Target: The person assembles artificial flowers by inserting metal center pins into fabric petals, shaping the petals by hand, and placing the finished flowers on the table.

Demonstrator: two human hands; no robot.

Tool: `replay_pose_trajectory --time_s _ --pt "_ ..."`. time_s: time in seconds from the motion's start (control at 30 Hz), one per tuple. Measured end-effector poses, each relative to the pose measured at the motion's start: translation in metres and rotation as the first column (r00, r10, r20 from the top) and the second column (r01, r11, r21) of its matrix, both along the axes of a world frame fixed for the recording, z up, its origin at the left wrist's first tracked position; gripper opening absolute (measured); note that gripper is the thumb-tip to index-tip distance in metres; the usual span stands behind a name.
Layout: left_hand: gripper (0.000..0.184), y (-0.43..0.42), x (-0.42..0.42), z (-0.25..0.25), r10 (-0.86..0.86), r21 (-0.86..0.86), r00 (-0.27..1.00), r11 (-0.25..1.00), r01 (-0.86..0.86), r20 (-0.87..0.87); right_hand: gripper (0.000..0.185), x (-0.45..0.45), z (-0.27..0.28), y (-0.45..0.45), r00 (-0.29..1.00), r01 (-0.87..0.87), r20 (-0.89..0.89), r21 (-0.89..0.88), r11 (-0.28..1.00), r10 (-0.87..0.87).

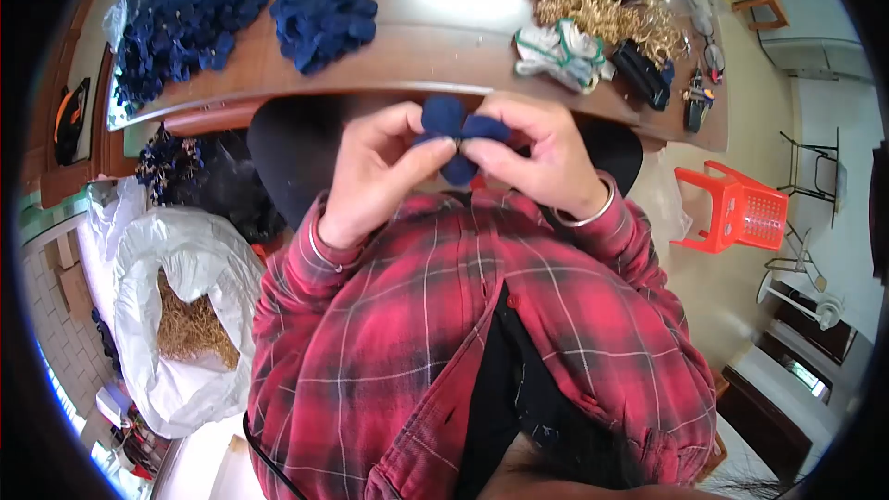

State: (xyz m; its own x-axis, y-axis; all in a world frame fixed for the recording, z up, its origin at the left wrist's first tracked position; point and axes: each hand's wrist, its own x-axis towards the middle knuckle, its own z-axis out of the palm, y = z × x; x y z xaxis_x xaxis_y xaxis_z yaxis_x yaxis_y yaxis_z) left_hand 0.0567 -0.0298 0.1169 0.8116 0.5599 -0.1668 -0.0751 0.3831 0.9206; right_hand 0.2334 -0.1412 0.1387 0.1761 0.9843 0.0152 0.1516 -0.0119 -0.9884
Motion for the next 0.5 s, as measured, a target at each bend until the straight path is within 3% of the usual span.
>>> replay_pose_trajectory --time_s 0.03,0.13,0.23,0.37,0.5 --pt "0.005 0.005 0.002 -0.002 -0.020 0.078 1.000 0.997 0.021 -0.017 0.006 0.001 0.002 0.002 0.999 0.009 -0.036 -0.030 1.000 -0.010" --pt "0.004 0.011 0.009 -0.007 -0.012 0.138 0.999 0.990 0.007 0.037 0.005 0.010 0.000 0.009 0.992 -0.051 0.119 0.032 0.998 0.046" --pt "0.002 0.018 0.018 -0.017 -0.005 0.098 0.998 0.995 -0.001 0.056 0.002 0.019 -0.012 0.019 0.974 -0.062 0.226 0.165 0.984 0.023" --pt "0.001 0.028 0.022 -0.027 0.009 0.051 1.000 0.999 -0.008 -0.016 0.006 0.046 -0.012 0.035 0.985 0.009 0.171 -0.068 0.998 0.003" --pt "0.002 0.024 0.019 -0.033 0.025 0.067 0.999 0.997 -0.022 -0.047 0.009 0.086 -0.005 0.068 0.992 0.110 0.062 -0.024 0.994 -0.109"
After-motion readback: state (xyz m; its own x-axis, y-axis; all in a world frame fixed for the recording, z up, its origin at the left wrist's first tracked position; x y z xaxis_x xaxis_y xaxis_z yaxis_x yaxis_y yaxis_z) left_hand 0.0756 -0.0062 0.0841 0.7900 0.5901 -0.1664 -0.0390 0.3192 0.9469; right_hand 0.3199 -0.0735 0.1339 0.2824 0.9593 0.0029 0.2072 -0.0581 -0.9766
